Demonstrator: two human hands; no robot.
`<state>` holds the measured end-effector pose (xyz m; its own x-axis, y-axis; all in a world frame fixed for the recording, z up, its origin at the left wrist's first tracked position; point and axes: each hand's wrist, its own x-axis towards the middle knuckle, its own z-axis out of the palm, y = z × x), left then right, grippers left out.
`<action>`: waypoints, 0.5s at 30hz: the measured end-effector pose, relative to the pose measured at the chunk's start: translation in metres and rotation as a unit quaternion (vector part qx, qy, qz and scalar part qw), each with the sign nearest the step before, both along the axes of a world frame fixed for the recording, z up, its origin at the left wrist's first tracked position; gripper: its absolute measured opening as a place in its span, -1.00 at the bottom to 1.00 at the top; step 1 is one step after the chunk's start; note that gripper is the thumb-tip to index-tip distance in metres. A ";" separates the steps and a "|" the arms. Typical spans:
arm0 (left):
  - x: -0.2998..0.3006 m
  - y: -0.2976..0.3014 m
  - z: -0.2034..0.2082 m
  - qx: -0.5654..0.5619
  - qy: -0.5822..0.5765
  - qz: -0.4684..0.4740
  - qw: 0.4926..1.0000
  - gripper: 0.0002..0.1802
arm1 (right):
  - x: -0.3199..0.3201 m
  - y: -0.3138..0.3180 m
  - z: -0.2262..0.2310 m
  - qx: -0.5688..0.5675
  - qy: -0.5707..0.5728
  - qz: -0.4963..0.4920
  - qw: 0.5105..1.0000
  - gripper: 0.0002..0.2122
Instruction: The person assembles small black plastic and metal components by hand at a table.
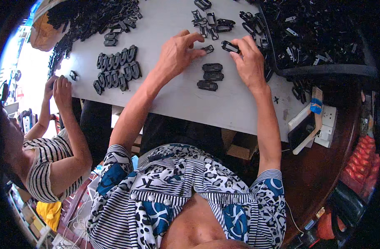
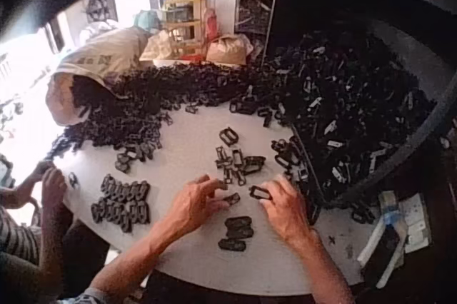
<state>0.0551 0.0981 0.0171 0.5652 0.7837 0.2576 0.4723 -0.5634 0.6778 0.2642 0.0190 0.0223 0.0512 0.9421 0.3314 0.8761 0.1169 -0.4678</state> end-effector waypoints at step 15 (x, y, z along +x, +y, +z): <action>0.013 0.005 -0.017 0.018 0.000 -0.012 1.000 -0.62 | -0.014 0.015 0.002 0.010 0.008 0.118 0.993 -0.71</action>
<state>0.0680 0.1034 -0.0004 0.5830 0.7610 0.2847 0.4588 -0.5975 0.6576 0.2497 0.0336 0.0242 -0.1646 0.9221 0.3502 0.8163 0.3267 -0.4764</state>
